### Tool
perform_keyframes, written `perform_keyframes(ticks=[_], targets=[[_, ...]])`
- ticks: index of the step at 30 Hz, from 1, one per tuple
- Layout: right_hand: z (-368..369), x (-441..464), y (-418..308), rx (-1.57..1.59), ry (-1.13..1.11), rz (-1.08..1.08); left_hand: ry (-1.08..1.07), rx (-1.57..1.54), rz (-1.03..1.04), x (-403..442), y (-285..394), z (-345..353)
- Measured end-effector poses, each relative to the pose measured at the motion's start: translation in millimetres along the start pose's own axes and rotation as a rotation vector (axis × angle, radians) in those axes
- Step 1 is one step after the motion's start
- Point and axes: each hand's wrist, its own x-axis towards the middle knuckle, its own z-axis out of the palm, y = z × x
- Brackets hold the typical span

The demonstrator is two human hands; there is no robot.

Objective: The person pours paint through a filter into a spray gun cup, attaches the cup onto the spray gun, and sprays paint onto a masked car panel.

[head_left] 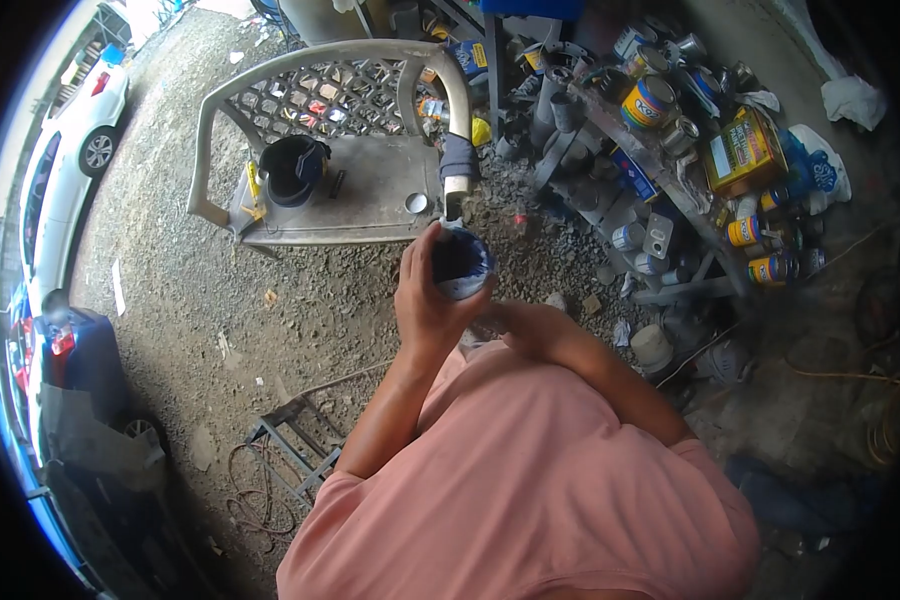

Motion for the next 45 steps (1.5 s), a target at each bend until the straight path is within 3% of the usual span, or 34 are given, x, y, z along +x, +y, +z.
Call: perform_keyframes(ticks=[6,24,39,45], targets=[[3,1,3,-0.001,0.081,-0.057,0.005,0.061,0.057,3,12,-4],[-10,2,-11,0.035,-0.016,0.025,0.011,0.058,0.033,0,6,-3],[7,10,15,0.078,0.07,-0.102,0.008,0.06,0.02,6,7,2],[-4,9,8,0.017,0.008,-0.015,0.0,0.05,0.033,9,5,3]])
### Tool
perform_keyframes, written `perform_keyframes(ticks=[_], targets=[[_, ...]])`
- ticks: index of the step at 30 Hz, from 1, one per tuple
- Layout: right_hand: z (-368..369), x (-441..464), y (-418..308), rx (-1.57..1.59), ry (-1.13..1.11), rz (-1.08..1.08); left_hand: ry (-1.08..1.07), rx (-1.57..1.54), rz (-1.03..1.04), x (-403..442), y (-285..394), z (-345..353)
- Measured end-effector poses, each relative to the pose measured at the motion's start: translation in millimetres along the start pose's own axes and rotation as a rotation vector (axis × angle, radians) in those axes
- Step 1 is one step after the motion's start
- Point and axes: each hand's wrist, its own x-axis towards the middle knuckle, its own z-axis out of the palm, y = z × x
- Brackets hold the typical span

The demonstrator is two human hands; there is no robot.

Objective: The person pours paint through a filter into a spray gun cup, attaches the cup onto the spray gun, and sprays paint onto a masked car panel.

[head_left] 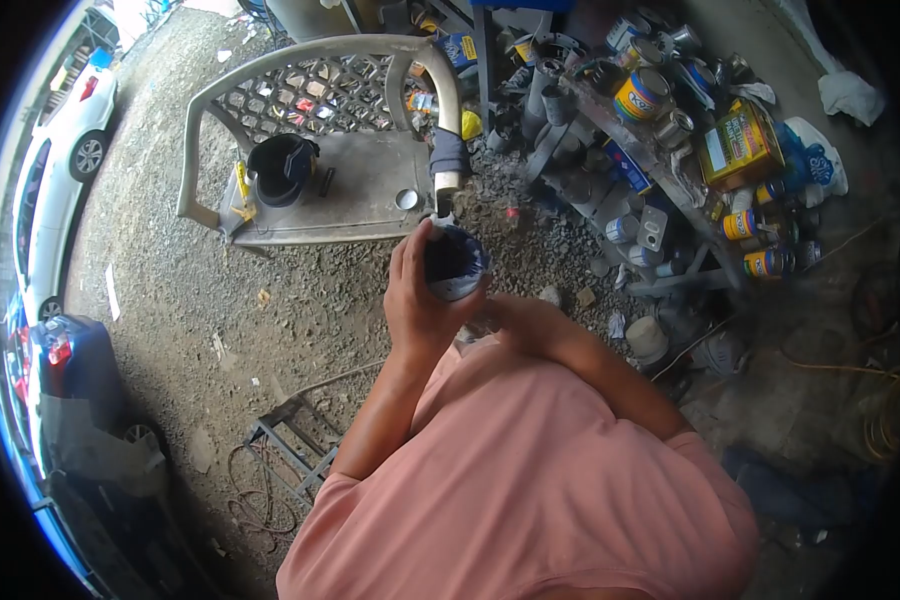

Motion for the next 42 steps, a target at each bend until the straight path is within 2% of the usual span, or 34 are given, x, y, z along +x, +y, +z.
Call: perform_keyframes(ticks=[3,6,10,24,27,30,36,39,42], targets=[[2,3,3,0.006,0.055,-0.046,-0.001,-0.007,0.006,3,-1,-1],[-13,0,-13,-0.037,0.021,0.066,0.005,-0.011,0.021,5,-5,3],[0,3,6,-0.026,0.076,-0.054,-0.005,-0.011,0.011,8,4,1],[-9,1,5,-0.03,0.108,-0.035,0.026,0.014,0.063,11,1,7],[-15,-4,-1,-0.002,0.127,-0.095,0.012,0.013,0.041,9,4,5],[-12,1,1,-0.032,0.089,0.009,0.015,0.001,0.035,9,0,8],[-12,-1,5,0.009,0.088,-0.058,0.015,0.025,0.065,8,6,6],[-16,-1,-2,-0.038,0.066,0.045,0.014,0.005,0.068,9,1,9],[-14,-4,1,0.013,0.108,-0.059,0.017,0.009,0.082,6,7,6]])
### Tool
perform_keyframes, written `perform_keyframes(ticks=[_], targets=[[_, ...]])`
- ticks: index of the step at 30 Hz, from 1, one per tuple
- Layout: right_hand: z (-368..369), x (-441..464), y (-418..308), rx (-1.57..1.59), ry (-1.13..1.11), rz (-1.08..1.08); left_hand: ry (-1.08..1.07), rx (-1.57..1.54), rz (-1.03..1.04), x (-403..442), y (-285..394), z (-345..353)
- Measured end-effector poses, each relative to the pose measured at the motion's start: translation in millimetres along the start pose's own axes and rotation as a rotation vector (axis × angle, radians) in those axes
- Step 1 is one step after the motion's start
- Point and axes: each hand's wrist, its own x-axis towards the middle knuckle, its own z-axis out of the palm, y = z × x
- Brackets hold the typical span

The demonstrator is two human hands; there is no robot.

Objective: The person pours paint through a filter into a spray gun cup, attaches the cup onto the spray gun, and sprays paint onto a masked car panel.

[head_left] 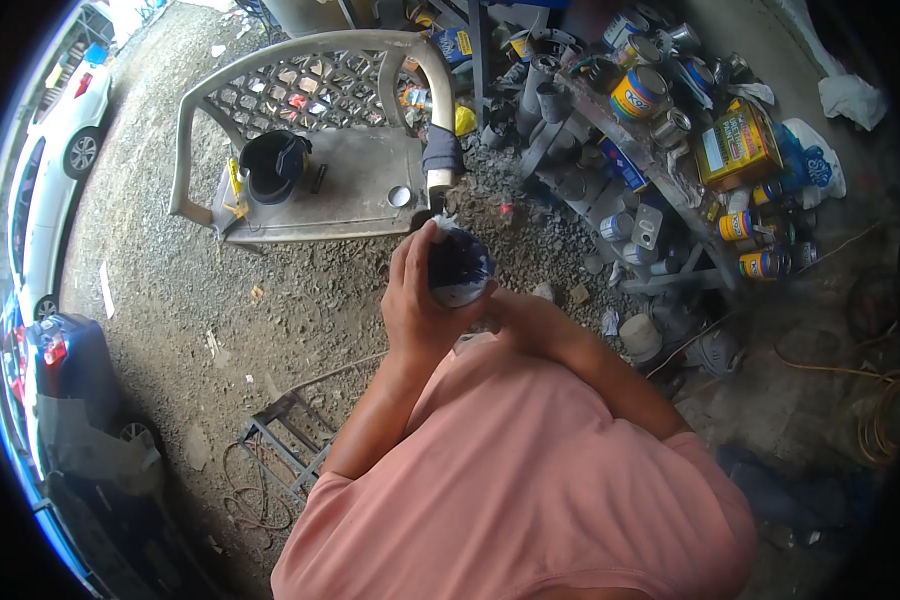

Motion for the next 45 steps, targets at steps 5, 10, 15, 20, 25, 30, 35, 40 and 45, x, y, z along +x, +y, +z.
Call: perform_keyframes(ticks=[5,10,15,20,25,30,35,40,45], targets=[[4,-1,3,-0.025,0.0,0.03,-0.019,-0.011,-0.032,2,-7,4],[0,-2,-5,0.017,0.017,-0.01,0.001,-0.006,-0.003,0,1,0],[3,-3,-1,-0.018,0.003,-0.005,-0.003,0.008,-0.02,-1,4,-2],[0,-3,-11,0.023,-0.025,0.063,-0.022,0.003,-0.037,-4,-2,0],[9,-5,4,0.008,-0.024,0.007,0.002,0.019,-0.014,-9,5,-3],[1,-4,-10,0.014,-0.05,0.088,-0.007,0.002,-0.039,-7,-1,-1],[8,-4,1,0.0,-0.048,0.018,-0.006,-0.026,-0.047,-7,10,-7],[12,-4,5,-0.01,-0.014,-0.01,-0.001,-0.061,-0.041,-6,9,-6],[14,-3,5,-0.019,-0.023,0.023,-0.003,0.012,0.007,-6,0,-3]])
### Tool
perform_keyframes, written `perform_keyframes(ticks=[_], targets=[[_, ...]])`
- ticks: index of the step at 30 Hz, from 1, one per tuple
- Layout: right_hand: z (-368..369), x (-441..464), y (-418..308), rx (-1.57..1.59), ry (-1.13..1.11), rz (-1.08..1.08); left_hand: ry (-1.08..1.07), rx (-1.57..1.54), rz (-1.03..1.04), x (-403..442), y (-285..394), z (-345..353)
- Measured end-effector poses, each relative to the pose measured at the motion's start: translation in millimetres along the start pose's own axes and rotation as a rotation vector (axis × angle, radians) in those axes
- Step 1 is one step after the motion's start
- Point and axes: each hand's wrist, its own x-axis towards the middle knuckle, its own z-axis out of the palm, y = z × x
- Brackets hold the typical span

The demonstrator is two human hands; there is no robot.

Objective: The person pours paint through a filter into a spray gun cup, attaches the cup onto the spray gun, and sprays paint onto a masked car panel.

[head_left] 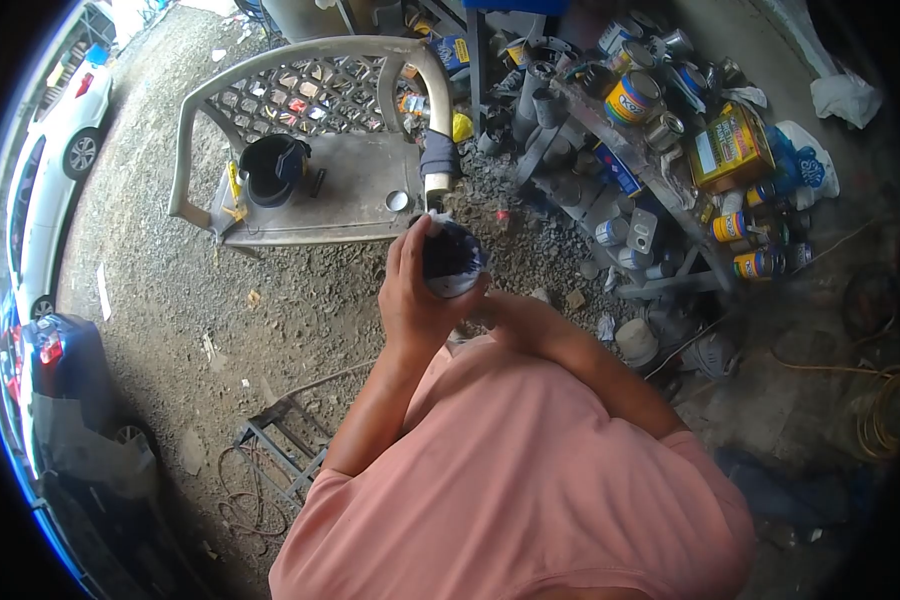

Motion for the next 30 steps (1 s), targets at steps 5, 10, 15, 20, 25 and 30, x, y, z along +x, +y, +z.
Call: perform_keyframes(ticks=[5,10,15,20,25,30], targets=[[0,-5,0,0.049,0.036,-0.038,-0.019,-0.008,-0.003,-1,10,-6],[-10,-3,-8,0.059,0.0,-0.009,-0.027,-0.068,-0.06,0,9,-3],[-9,-2,-7,0.087,-0.013,0.017,-0.021,-0.074,-0.079,0,5,1],[-7,-2,-5,0.061,-0.036,0.01,-0.036,-0.087,-0.067,0,9,-3],[-4,0,-2,0.021,-0.003,0.015,-0.034,-0.089,-0.09,2,3,2],[-3,0,-2,0.075,-0.005,-0.03,-0.027,-0.076,-0.085,0,6,-1]])
